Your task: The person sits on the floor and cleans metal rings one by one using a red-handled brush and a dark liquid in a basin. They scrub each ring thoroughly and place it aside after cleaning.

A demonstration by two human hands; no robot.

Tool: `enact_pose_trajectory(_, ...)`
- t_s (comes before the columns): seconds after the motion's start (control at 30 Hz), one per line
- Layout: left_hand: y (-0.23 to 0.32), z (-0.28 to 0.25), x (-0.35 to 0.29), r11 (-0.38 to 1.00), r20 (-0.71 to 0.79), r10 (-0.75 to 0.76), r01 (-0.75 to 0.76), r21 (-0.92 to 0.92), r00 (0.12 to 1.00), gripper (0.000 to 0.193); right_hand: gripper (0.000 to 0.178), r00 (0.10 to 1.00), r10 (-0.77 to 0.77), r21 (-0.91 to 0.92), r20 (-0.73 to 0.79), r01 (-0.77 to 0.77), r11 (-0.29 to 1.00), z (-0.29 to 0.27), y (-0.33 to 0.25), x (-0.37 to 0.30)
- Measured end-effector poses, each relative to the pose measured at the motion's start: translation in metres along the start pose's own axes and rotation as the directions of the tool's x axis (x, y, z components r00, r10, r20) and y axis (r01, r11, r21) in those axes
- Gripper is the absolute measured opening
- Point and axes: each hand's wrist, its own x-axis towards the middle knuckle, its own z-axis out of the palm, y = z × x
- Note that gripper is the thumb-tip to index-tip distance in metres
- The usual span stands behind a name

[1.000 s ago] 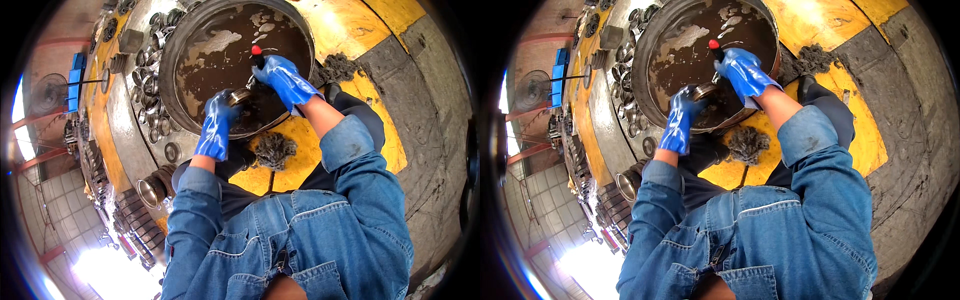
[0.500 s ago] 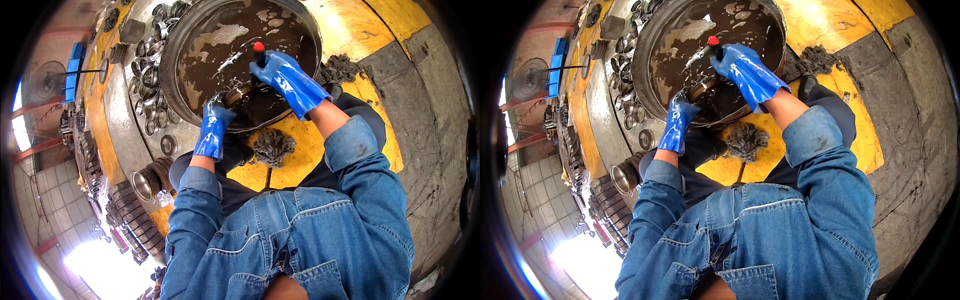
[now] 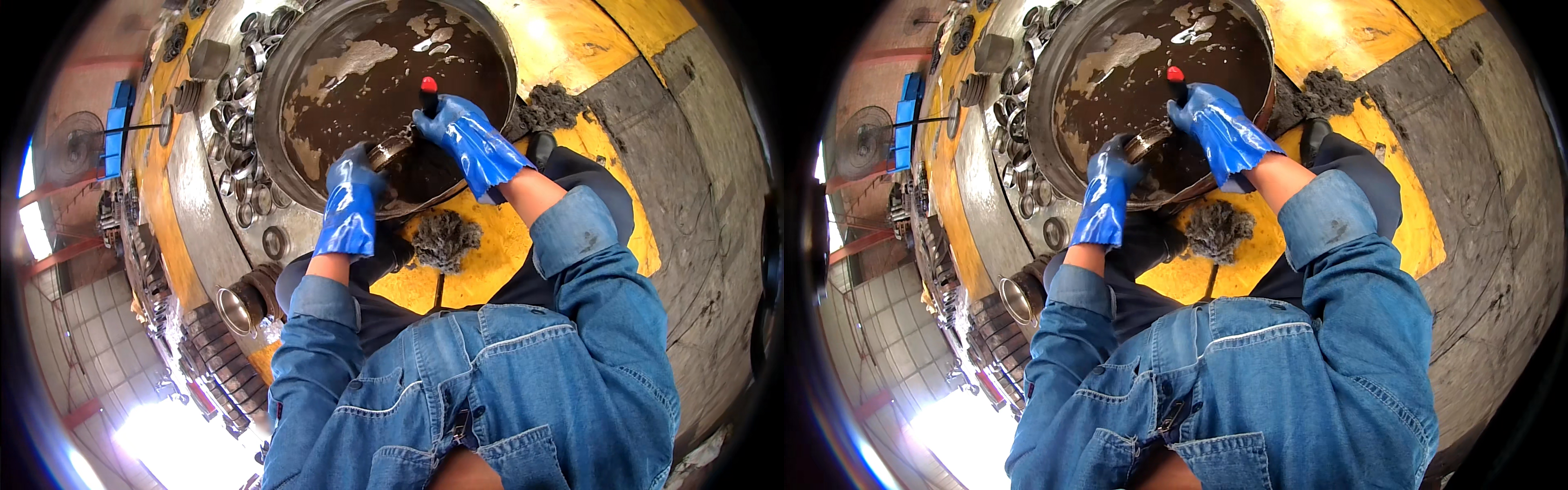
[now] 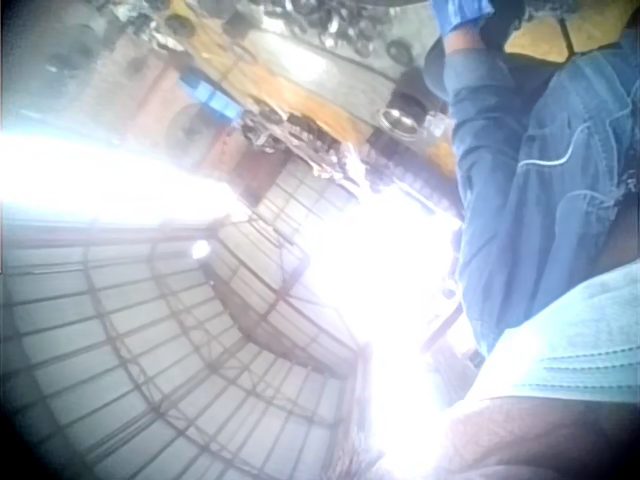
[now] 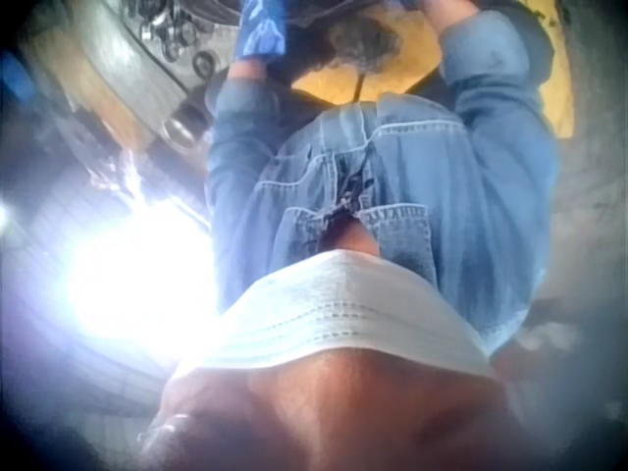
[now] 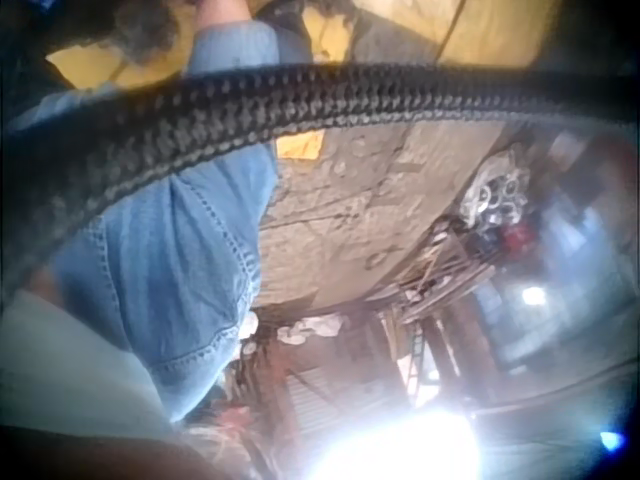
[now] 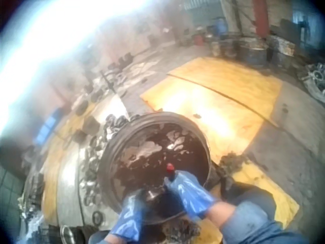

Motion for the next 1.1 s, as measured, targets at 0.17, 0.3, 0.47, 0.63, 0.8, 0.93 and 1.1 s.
enact_pose_trajectory(0.17,0.034,0.013,0.032,0.967,0.001,-0.004,0.003,0.255,1.0,0.05,0.04,0.979,-0.159,-0.343,-0.124,0.108,0.933,0.01,-0.011,0.001)
enact_pose_trajectory(0.3,0.01,0.023,0.037,0.983,-0.066,0.154,-0.146,0.111,0.986,0.05,0.037,0.984,0.099,-0.472,0.148,-0.018,0.881,-0.009,-0.011,0.019)
enact_pose_trajectory(0.47,-0.051,0.026,0.008,0.98,-0.133,0.099,-0.12,-0.157,0.986,0.058,0.055,0.992,-0.128,0.102,-0.002,0.128,0.986,-0.015,-0.035,0.004)
enact_pose_trajectory(0.63,-0.072,0.051,0.023,0.997,-0.066,0.078,-0.079,-0.012,0.995,0.058,0.052,0.908,-0.379,0.127,0.179,0.361,0.924,0.011,-0.073,-0.025)
enact_pose_trajectory(0.8,-0.09,0.069,0.027,0.927,-0.105,0.116,-0.146,-0.345,0.988,0.057,0.045,0.949,-0.301,0.0,0.095,0.302,0.953,-0.009,-0.055,-0.025)
enact_pose_trajectory(0.93,-0.066,0.042,0.012,0.988,-0.101,0.052,-0.065,-0.137,0.994,0.06,0.045,0.978,-0.198,-0.219,-0.069,0.179,0.959,-0.015,-0.039,-0.005)
enact_pose_trajectory(1.1,-0.087,0.053,0.021,0.988,-0.08,0.083,-0.093,-0.124,0.993,0.061,0.046,0.918,-0.367,0.148,0.153,0.345,0.927,0.003,-0.075,-0.042)
